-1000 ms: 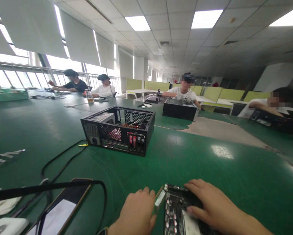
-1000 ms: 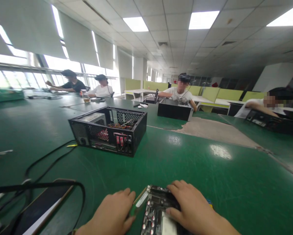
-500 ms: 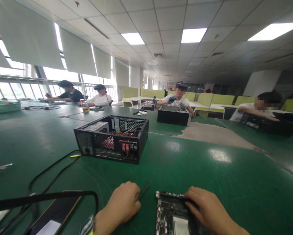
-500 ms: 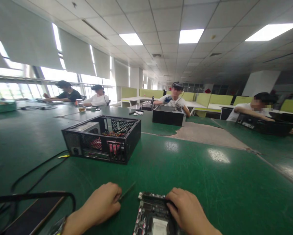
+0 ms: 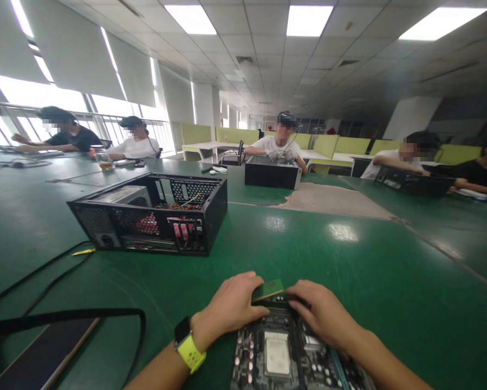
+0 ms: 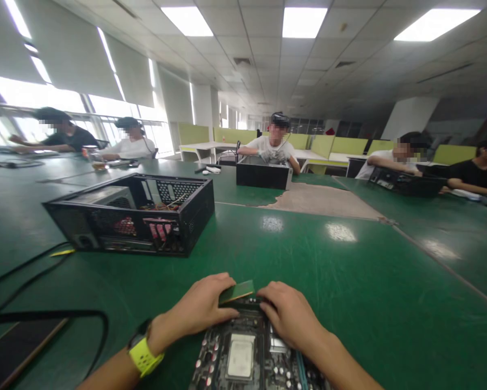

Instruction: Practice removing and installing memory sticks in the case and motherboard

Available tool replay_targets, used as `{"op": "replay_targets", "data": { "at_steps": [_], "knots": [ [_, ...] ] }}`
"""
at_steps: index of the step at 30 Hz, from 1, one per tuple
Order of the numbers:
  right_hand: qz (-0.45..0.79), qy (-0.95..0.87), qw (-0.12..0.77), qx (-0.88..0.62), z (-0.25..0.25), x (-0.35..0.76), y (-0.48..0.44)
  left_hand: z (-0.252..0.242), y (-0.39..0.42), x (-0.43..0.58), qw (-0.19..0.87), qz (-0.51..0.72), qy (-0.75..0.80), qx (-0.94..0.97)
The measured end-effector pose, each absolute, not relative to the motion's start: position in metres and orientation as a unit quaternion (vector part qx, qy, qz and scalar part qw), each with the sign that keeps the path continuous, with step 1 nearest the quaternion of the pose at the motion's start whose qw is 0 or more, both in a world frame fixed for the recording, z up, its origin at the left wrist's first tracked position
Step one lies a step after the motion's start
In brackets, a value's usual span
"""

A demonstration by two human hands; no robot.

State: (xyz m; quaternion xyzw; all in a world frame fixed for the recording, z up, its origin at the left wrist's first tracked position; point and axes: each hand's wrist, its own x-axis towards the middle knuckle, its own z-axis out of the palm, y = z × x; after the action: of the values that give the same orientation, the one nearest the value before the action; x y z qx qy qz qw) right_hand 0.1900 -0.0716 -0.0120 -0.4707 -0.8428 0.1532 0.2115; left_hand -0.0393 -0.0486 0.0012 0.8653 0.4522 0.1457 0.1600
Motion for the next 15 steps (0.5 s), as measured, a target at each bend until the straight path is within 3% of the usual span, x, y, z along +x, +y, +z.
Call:
{"op": "replay_targets", "data": {
  "at_steps": [7, 15],
  "knots": [
    [0.138, -0.859, 0.204, -0.45, -0.018, 0.185, -0.073, -0.001, -0.04, -0.051, 0.179, 0.127, 0.424, 0.879],
    [0.114, -0.847, 0.201, -0.479, -0.018, 0.181, -0.081, 0.0, -0.044, -0.054, 0.132, 0.116, 0.443, 0.879]
  ]
}}
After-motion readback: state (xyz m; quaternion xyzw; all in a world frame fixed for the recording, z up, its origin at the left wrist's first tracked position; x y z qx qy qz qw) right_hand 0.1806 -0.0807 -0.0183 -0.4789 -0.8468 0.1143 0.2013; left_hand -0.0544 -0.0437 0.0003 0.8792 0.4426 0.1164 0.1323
